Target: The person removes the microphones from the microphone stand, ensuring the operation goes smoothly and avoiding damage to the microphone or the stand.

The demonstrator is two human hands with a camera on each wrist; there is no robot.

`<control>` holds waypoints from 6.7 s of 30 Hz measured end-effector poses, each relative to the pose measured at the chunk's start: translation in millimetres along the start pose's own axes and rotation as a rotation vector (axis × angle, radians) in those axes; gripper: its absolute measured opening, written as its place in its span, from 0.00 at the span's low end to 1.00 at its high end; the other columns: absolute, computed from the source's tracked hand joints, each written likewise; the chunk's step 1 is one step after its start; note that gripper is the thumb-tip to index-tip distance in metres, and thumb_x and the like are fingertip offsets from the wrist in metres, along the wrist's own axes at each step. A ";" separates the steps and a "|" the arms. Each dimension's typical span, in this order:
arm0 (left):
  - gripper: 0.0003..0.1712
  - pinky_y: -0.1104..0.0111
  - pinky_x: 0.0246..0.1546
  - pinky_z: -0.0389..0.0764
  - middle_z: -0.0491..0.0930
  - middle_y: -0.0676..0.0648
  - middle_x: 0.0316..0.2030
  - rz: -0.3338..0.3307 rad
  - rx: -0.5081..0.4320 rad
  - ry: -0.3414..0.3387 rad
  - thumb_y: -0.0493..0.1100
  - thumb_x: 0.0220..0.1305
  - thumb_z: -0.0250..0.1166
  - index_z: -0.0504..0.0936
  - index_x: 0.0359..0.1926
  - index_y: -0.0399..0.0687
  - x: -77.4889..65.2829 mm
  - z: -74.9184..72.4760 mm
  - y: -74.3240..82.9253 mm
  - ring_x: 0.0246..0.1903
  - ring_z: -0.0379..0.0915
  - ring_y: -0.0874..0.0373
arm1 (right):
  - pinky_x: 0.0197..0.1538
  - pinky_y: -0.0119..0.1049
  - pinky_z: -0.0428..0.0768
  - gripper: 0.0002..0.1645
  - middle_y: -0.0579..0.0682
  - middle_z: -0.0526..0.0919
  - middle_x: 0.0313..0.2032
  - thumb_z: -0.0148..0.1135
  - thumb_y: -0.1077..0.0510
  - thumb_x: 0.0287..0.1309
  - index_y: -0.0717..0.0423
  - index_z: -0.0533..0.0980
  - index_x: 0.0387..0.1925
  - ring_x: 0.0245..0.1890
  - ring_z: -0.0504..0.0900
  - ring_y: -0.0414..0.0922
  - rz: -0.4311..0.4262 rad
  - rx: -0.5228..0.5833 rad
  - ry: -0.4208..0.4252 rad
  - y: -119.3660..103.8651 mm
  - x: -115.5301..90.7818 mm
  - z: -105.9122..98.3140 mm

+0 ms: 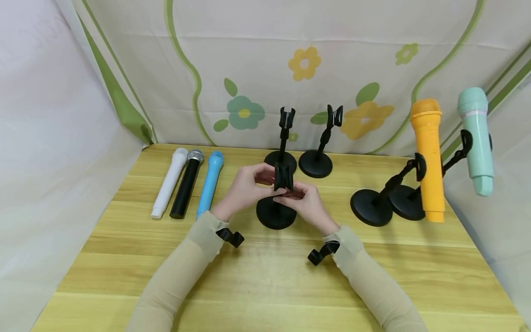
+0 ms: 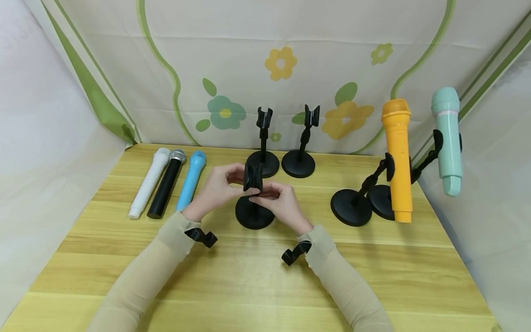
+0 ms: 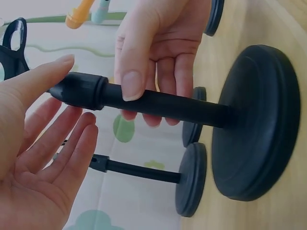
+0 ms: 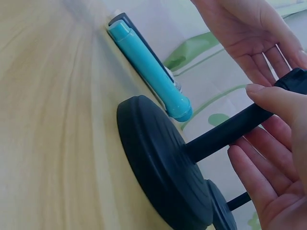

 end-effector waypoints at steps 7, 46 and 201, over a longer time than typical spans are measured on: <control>0.19 0.65 0.44 0.85 0.86 0.55 0.40 -0.047 -0.009 -0.005 0.44 0.54 0.81 0.86 0.47 0.50 -4.3 7.2 -10.8 0.38 0.84 0.60 | 0.48 0.38 0.85 0.14 0.64 0.86 0.43 0.72 0.70 0.58 0.68 0.83 0.47 0.42 0.88 0.50 -0.025 -0.050 0.003 1.8 -1.9 1.2; 0.11 0.67 0.39 0.86 0.86 0.54 0.38 -0.034 -0.055 0.061 0.40 0.60 0.77 0.87 0.43 0.49 7.8 29.6 -13.9 0.36 0.83 0.61 | 0.49 0.37 0.84 0.11 0.56 0.88 0.42 0.72 0.67 0.60 0.64 0.85 0.45 0.44 0.88 0.50 -0.011 -0.123 0.070 11.0 -6.2 -11.7; 0.26 0.59 0.54 0.81 0.84 0.50 0.52 -0.066 -0.279 -0.036 0.43 0.56 0.80 0.84 0.56 0.50 35.8 124.5 -10.9 0.49 0.82 0.58 | 0.48 0.17 0.76 0.21 0.35 0.84 0.41 0.71 0.62 0.63 0.60 0.80 0.57 0.45 0.82 0.31 0.112 -0.274 0.661 17.9 -95.1 -217.8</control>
Point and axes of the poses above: each hand's wrist, its own x-axis towards the middle knuckle, its own z-axis out of the palm, y = z × x, the point moved 3 cm from there along x, towards the middle knuckle
